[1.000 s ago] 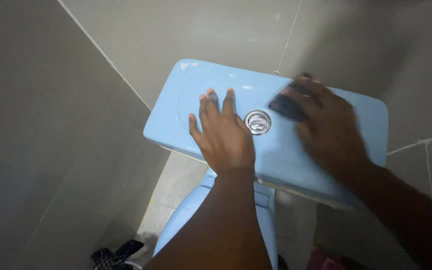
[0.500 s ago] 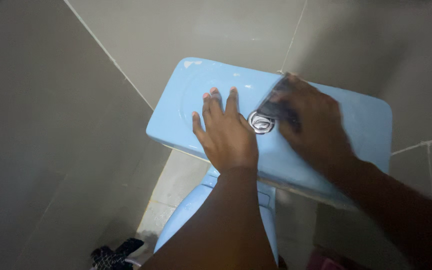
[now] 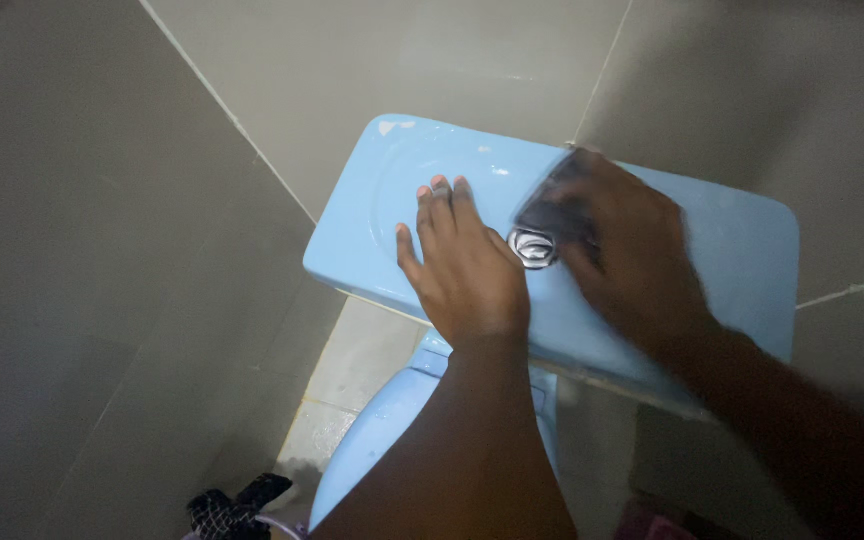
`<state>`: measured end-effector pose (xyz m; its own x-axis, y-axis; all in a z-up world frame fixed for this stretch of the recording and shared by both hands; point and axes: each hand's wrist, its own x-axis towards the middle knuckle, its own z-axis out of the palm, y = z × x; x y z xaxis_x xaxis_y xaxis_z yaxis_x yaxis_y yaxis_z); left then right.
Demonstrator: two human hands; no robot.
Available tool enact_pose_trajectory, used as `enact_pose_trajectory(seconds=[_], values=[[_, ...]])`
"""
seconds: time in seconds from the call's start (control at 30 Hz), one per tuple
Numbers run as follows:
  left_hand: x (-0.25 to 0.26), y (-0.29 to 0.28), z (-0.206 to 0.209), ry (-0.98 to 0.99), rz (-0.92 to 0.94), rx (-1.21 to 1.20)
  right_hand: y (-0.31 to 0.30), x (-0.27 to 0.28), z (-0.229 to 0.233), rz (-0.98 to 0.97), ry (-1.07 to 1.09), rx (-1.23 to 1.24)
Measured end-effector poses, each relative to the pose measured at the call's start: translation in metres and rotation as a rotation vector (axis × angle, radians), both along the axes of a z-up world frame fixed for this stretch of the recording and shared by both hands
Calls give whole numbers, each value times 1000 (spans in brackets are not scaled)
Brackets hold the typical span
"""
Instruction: The person dips a dark cloth into a bucket of water and then scrubs the top surface of a light blue toilet tank. They repeatedly wipe the tank lid and sides with the wet cloth.
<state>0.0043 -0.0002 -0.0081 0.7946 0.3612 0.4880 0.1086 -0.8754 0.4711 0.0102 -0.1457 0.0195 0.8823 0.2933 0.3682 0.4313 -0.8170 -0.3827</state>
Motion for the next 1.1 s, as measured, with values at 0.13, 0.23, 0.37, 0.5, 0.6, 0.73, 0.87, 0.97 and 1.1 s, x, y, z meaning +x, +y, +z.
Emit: enact_pose_trajectory(seconds=[0.13,0.23,0.37,0.5,0.6,0.73,0.87,0.97,1.1], values=[[0,-2,0,14,5,-33,1,-4,-5,-158,-89,33],[1,1,0,-15,-3,-1,32,13,-14,-158,-153,90],[0,2,3,4,-19,-77,47,21,-13,-43,-158,-11],[1,1,4,43,-3,-36,0,-9,-4,16,-33,-13],[2,1,4,41,2,-26,-20,-18,0,-222,-1,-82],[1,2,3,50,0,-14,12,10,-11,-280,-79,-46],[2,2,5,77,-15,-28,31,-2,-13,-53,-98,-24],[1,1,6,86,-21,-34,3,-41,-14,-38,-24,-14],[-1,1,6,84,-11,-4,-42,-43,-10,-283,23,-61]])
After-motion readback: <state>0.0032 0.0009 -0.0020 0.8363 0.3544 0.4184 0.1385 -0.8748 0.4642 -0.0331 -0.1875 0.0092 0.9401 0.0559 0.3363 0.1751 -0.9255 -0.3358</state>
